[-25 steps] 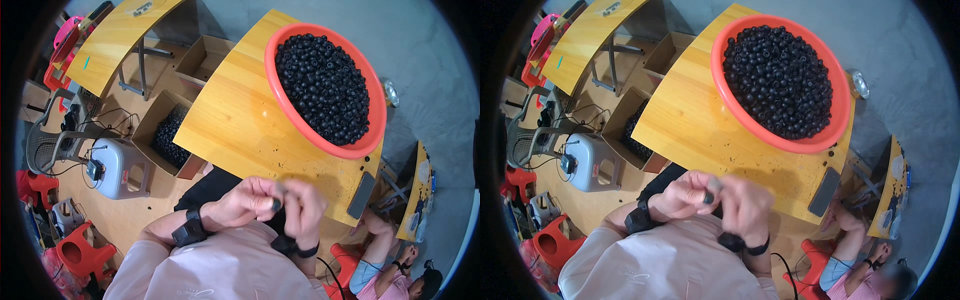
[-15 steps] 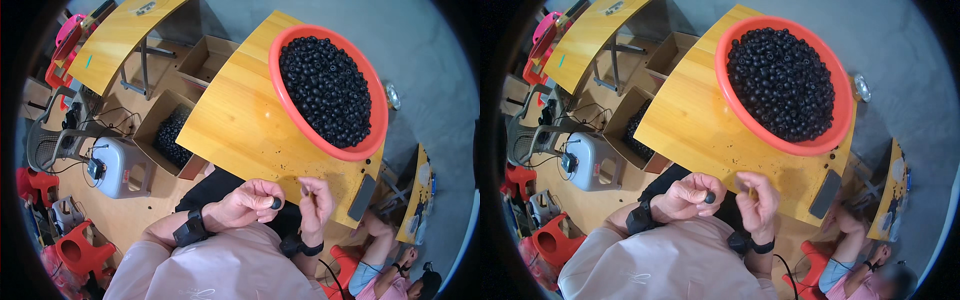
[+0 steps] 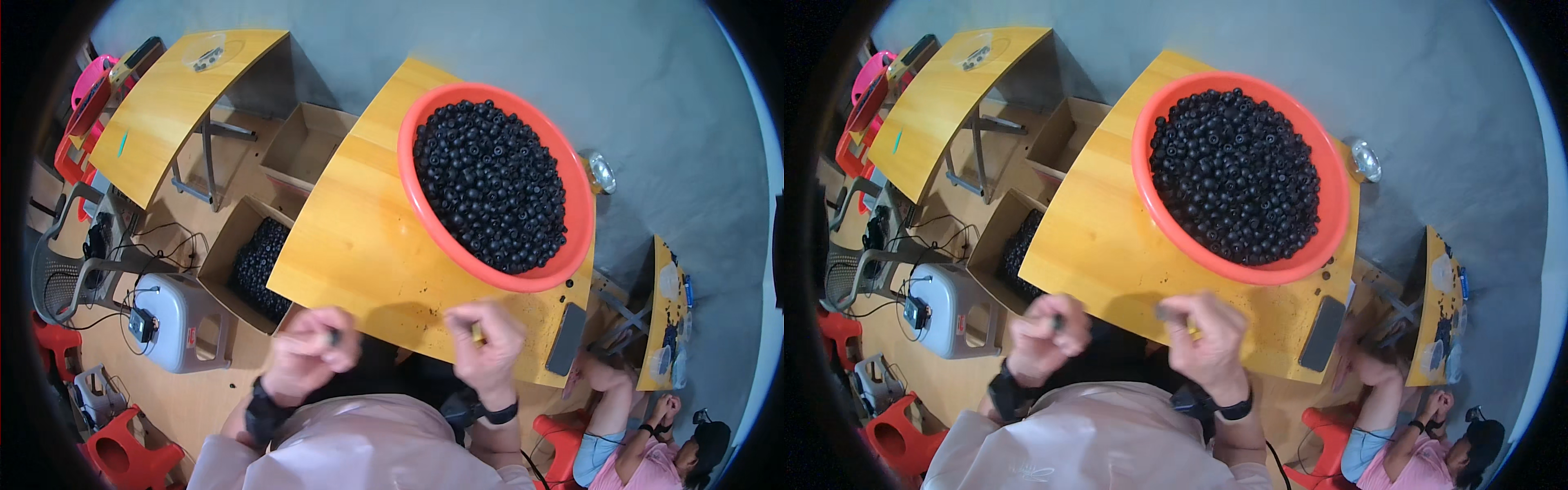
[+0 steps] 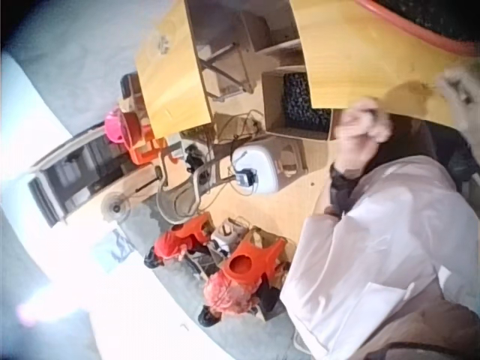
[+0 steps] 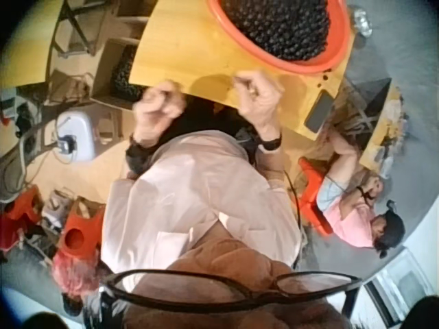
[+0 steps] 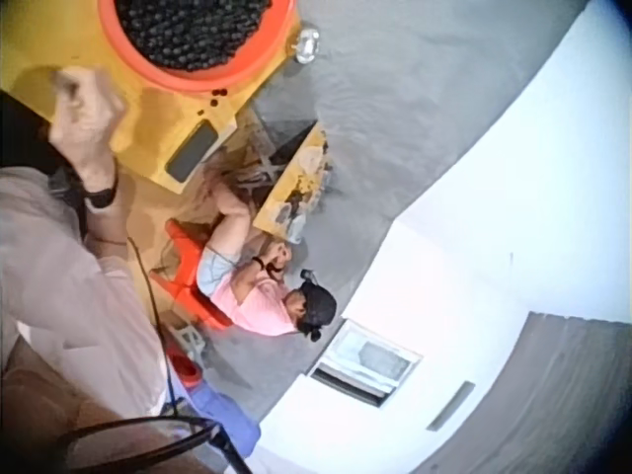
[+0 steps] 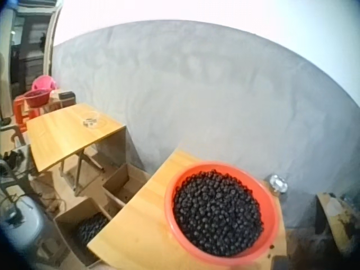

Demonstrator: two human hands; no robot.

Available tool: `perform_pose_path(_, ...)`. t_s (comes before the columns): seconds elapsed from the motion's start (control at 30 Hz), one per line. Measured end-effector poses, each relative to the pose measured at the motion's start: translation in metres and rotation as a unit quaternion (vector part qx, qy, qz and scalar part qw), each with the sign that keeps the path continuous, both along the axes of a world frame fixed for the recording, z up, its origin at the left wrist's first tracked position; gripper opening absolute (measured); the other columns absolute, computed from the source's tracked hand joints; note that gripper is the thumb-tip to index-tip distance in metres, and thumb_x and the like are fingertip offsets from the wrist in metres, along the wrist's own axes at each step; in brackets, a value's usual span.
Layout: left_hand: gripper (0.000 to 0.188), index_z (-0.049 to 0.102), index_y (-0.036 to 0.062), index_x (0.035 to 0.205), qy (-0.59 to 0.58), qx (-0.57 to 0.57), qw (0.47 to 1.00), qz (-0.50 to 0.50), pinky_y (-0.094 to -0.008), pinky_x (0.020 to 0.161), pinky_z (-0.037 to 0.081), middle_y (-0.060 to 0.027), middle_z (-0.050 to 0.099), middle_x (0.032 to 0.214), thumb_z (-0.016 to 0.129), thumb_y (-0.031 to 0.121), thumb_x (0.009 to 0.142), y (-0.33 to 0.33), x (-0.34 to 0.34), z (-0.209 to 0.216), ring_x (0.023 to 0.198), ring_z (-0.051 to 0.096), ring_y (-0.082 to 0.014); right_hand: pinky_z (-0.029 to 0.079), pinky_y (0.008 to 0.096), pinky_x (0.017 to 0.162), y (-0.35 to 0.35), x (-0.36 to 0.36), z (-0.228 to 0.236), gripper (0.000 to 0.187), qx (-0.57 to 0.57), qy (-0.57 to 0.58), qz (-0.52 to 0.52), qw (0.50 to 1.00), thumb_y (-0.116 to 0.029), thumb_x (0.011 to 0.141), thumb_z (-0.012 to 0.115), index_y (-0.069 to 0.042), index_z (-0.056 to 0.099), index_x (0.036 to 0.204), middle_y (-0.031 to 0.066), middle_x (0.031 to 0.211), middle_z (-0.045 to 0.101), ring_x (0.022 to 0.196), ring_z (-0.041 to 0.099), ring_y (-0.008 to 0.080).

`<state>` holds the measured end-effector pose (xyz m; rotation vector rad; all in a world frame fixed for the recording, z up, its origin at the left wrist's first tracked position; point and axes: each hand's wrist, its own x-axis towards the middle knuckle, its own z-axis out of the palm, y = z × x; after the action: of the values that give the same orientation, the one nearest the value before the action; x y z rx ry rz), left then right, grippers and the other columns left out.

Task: Inspecting and sorting small black plastic components.

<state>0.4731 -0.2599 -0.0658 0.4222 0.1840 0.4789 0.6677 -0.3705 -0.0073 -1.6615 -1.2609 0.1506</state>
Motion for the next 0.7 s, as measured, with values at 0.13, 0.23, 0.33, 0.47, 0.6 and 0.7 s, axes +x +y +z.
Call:
perform_pose_path(0.13,0.021,0.054,0.0063,0.082,0.071,-0.091,0.967,0.227,-0.0238,0.049,0.028,0.0017,0.039,0.062,0.06,0.026,0.086,0.06,-0.057,-0.008,0.052,0.034,-0.0103,0.045,0.0323,0.056,0.011,0.055,0.031,0.01,-0.082,-0.182,-0.179,0.963,-0.007,0.075,0.068,-0.005,0.06,0.081,0.0084,0.075,0.058,0.066,0.059,0.0256)
perform_pose_path(0.23,0.029,0.054,0.0067,0.092,0.246,-0.075,0.928,0.269,-0.0233,0.047,0.027,0.0026,0.041,0.063,0.054,0.035,0.09,0.099,-0.099,-0.064,0.051,0.033,-0.0093,0.045,0.0395,0.059,0.026,0.095,0.029,0.011,-0.203,-0.21,-0.188,0.938,-0.012,0.074,0.067,-0.007,0.062,0.082,0.0072,0.079,0.059,0.074,0.059,0.0307)
perform_pose_path(0.33,0.034,0.054,0.0055,0.096,0.289,-0.098,0.929,0.208,-0.0234,0.046,0.027,0.0024,0.042,0.063,0.053,0.039,0.091,0.101,-0.104,-0.072,0.05,0.032,-0.009,0.045,0.0399,0.062,0.036,0.109,0.023,0.012,-0.255,-0.195,-0.17,0.932,-0.012,0.073,0.067,-0.006,0.062,0.082,0.0093,0.081,0.062,0.076,0.06,0.0313)
perform_pose_path(0.47,0.032,0.054,0.0057,0.098,0.175,-0.052,0.959,0.218,-0.0235,0.045,0.027,0.0031,0.037,0.063,0.052,0.037,0.092,0.086,-0.091,-0.044,0.049,0.029,-0.0089,0.045,0.0428,0.062,0.042,0.112,0.019,0.009,-0.269,-0.199,-0.176,0.926,-0.01,0.075,0.065,-0.004,0.061,0.08,0.0114,0.081,0.063,0.079,0.06,0.0335)
perform_pose_path(0.6,0.028,0.053,0.0039,0.096,0.092,-0.038,0.977,0.186,-0.0238,0.046,0.03,0.0026,0.035,0.064,0.058,0.03,0.087,0.056,-0.054,0.01,0.05,0.032,-0.0096,0.044,0.0446,0.063,0.037,0.108,0.018,0.007,-0.285,-0.221,-0.192,0.913,-0.008,0.075,0.063,-0.003,0.059,0.079,0.0137,0.082,0.063,0.079,0.06,0.0353)
perform_pose_path(0.7,0.028,0.054,0.0016,0.094,0.068,-0.051,0.99,0.112,-0.0247,0.045,0.034,0.0017,0.04,0.062,0.065,0.025,0.081,0.025,-0.029,0.023,0.049,0.037,-0.0088,0.047,0.0409,0.064,0.027,0.095,0.018,0.007,-0.232,-0.199,-0.208,0.929,-0.004,0.075,0.063,-0.002,0.059,0.081,0.0138,0.081,0.064,0.077,0.062,0.0331)
